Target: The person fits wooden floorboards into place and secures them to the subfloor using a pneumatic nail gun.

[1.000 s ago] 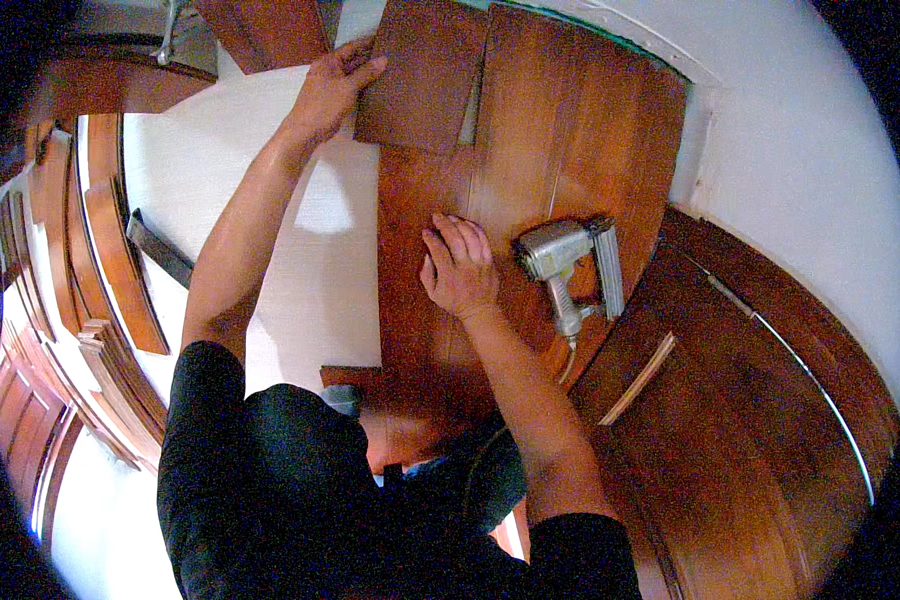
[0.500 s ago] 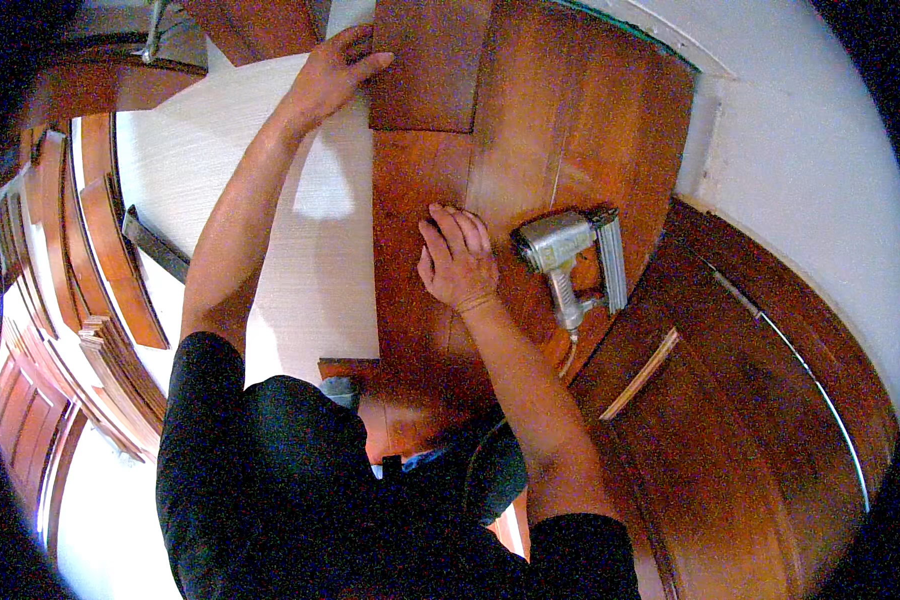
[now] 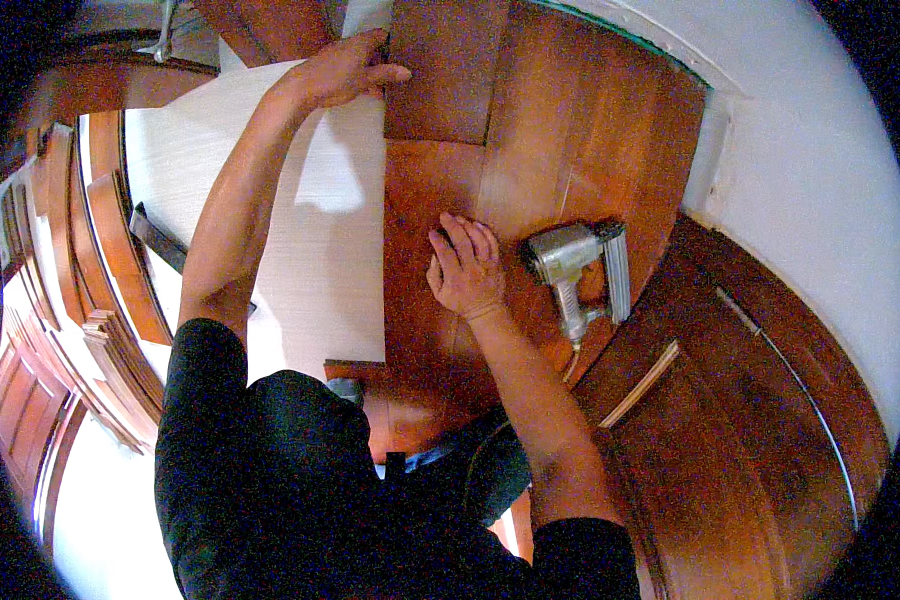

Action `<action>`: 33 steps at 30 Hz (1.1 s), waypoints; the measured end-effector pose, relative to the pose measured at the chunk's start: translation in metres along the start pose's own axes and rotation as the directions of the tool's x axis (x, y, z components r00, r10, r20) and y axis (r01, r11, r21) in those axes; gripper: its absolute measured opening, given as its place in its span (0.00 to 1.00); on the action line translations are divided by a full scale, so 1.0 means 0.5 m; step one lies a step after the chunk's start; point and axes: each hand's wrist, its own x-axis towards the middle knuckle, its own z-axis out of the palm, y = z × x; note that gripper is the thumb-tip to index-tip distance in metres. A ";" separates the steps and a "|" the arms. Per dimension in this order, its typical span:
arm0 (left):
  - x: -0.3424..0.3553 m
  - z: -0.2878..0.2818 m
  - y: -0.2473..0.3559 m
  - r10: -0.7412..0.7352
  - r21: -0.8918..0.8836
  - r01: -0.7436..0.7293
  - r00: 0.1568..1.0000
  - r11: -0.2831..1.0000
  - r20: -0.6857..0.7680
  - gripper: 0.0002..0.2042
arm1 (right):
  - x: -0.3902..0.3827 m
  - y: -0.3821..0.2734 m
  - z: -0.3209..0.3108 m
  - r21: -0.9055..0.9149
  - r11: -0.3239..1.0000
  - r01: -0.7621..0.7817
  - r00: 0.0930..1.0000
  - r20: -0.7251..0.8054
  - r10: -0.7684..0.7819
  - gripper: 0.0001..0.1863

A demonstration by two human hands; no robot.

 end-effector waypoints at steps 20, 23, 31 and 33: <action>-0.021 0.021 0.026 -0.040 0.009 0.040 0.995 0.999 0.089 0.18 | -0.016 0.007 0.002 -0.012 1.000 0.007 0.999 0.038 -0.007 0.20; -0.016 0.024 0.022 -0.032 0.050 0.030 0.998 0.998 0.051 0.19 | -0.005 0.010 0.007 -0.014 1.000 0.014 1.000 0.028 -0.014 0.19; -0.006 0.044 -0.013 0.018 0.148 0.002 0.991 0.989 -0.133 0.26 | -0.004 0.003 0.000 -0.024 0.999 0.021 0.999 0.037 -0.020 0.20; 0.000 0.053 -0.019 0.027 0.029 -0.022 0.983 0.999 -0.183 0.28 | -0.009 0.001 -0.005 -0.032 0.999 0.016 0.999 0.047 -0.014 0.20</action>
